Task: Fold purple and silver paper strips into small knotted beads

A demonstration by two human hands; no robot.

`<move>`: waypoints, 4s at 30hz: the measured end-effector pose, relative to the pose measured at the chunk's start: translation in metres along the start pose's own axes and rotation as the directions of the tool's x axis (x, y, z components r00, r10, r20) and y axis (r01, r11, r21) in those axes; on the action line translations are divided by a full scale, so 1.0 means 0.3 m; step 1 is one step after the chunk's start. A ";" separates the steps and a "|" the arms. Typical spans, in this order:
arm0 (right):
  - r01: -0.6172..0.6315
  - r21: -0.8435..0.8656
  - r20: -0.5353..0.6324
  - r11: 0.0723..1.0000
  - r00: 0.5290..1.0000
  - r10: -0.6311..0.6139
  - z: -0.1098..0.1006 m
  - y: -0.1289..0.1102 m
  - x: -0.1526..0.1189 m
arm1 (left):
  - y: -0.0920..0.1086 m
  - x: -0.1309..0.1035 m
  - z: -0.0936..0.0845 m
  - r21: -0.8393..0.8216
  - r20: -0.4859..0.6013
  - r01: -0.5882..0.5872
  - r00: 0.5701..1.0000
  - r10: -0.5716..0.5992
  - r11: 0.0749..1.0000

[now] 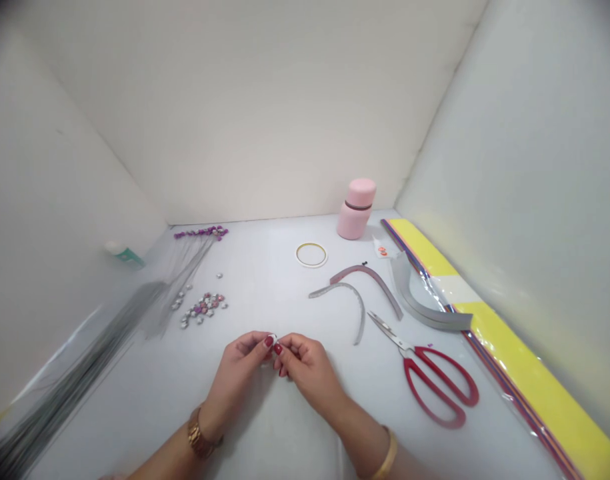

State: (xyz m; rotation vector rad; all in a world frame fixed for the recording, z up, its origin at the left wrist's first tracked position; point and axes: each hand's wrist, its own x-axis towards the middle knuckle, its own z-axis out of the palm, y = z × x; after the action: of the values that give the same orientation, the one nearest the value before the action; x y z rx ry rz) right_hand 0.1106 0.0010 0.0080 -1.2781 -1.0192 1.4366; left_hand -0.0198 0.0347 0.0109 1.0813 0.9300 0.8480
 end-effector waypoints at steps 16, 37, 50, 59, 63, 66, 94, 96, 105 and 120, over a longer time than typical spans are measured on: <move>0.000 0.043 0.005 0.999 1.000 0.000 0.005 -0.009 -0.003 | 0.004 -0.018 -0.028 0.476 0.031 -0.353 0.922 0.385 0.806; -0.036 0.095 -0.030 0.995 0.999 0.039 0.006 -0.012 0.004 | 0.004 0.000 -0.009 0.188 -0.030 -0.169 0.984 0.178 0.967; -0.052 0.020 -0.008 0.998 0.999 0.052 0.001 0.001 -0.001 | -0.001 0.007 -0.015 0.037 -0.186 0.005 0.983 0.002 0.999; -0.060 0.021 -0.028 0.998 0.998 0.061 0.003 -0.010 -0.001 | -0.003 0.009 -0.014 0.099 -0.204 -0.010 0.979 0.030 0.995; -0.073 0.031 -0.030 0.997 0.997 0.074 0.004 -0.007 -0.001 | -0.001 0.000 -0.010 0.188 -0.226 -0.059 0.969 0.102 0.980; -0.071 0.048 -0.046 0.996 0.996 0.073 0.006 -0.008 -0.001 | 0.002 -0.011 -0.010 0.271 -0.223 -0.138 0.954 0.202 0.953; -0.014 -0.004 -0.075 1.000 0.997 0.014 0.003 0.003 -0.002 | -0.005 -0.002 0.005 -0.045 -0.076 0.008 0.997 -0.011 0.999; -0.006 -0.028 -0.073 1.000 0.997 0.004 0.001 0.012 0.000 | -0.007 -0.002 0.005 -0.041 -0.094 0.008 0.995 -0.012 0.999; 0.022 -0.085 -0.057 0.996 0.998 -0.027 -0.003 0.025 0.000 | -0.015 -0.005 0.003 0.103 -0.126 -0.037 0.991 0.049 0.994; -0.004 0.017 -0.035 1.000 0.999 0.005 0.002 0.001 0.001 | -0.005 -0.019 -0.022 0.404 0.021 -0.317 0.941 0.337 0.858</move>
State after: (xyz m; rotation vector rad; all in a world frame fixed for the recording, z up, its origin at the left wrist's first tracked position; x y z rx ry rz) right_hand 0.1098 0.0013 0.0076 -1.2899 -0.9801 1.4189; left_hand -0.0280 0.0313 0.0092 1.6174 1.0040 0.9893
